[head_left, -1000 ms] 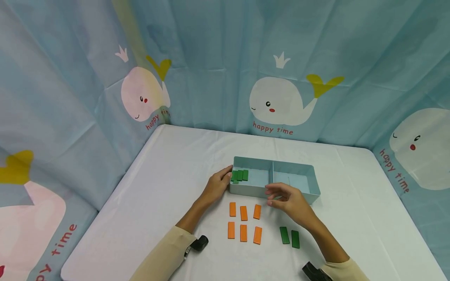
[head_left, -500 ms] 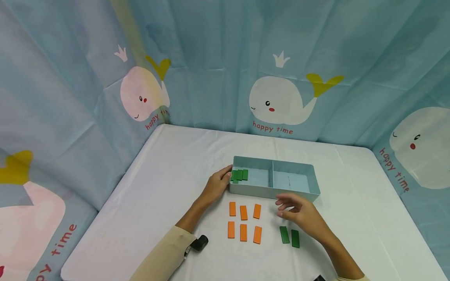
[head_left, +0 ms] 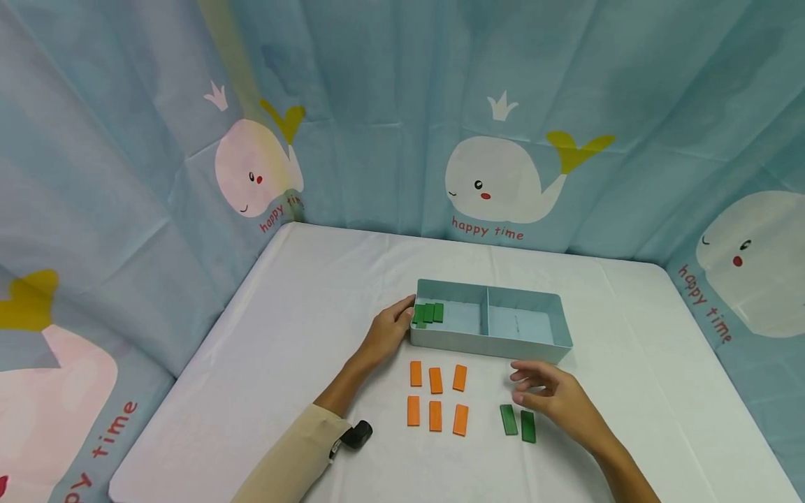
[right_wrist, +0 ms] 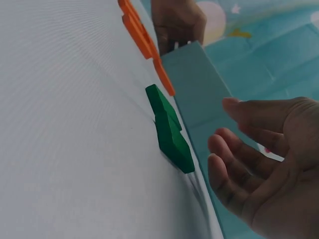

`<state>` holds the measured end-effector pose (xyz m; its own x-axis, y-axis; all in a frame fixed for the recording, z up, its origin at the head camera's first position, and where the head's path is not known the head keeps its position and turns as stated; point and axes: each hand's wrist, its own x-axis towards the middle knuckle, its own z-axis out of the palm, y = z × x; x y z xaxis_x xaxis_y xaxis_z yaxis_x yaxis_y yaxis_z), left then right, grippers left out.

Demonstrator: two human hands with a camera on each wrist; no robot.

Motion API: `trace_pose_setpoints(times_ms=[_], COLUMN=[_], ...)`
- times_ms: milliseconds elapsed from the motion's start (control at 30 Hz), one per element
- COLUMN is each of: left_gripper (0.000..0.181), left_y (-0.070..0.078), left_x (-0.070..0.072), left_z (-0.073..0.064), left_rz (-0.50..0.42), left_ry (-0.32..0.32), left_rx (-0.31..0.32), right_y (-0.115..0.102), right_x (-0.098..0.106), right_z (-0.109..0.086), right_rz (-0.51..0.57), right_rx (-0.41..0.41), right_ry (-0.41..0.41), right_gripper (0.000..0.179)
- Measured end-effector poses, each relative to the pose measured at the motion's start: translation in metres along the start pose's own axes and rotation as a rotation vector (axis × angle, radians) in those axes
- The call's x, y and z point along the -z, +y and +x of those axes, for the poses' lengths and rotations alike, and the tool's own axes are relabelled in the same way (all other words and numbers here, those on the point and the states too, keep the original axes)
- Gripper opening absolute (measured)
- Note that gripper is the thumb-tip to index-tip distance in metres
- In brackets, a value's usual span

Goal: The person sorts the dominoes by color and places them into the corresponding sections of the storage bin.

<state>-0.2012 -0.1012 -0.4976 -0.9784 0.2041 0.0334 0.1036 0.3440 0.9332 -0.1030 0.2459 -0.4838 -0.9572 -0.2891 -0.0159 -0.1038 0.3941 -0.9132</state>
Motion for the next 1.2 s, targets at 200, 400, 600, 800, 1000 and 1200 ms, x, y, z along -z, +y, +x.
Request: trace_pose_setpoints(times_ms=[200,400,600,800,1000,1200], left_gripper=[0.054,0.054,0.054,0.053,0.053,0.053], left_y=[0.001,0.000,0.000,0.000,0.000,0.000], left_x=[0.000,0.000,0.000,0.000,0.000,0.000], left_z=[0.000,0.000,0.000,0.001,0.001,0.000], left_rz=[-0.003,-0.004,-0.006,-0.003,-0.006,-0.002], left_ry=[-0.003,-0.003,-0.003,0.004,0.001,0.001], left_rx=[0.007,0.006,0.004,0.013,0.002,0.005], right_y=[0.006,0.009,0.012,0.013,0.015,0.016], right_x=[0.007,0.012,0.011,0.008,0.003,-0.003], right_z=[-0.010,-0.020,-0.029,-0.034,-0.040,-0.045], right_rz=[-0.014,-0.010,-0.034,-0.069,-0.104,-0.156], right_rx=[-0.023,-0.062,-0.071,-0.094,-0.090,-0.109], right_ry=[0.005,-0.003,0.007,0.032,0.029,0.066], right_gripper=[0.051,0.054,0.054,0.056,0.059,0.058])
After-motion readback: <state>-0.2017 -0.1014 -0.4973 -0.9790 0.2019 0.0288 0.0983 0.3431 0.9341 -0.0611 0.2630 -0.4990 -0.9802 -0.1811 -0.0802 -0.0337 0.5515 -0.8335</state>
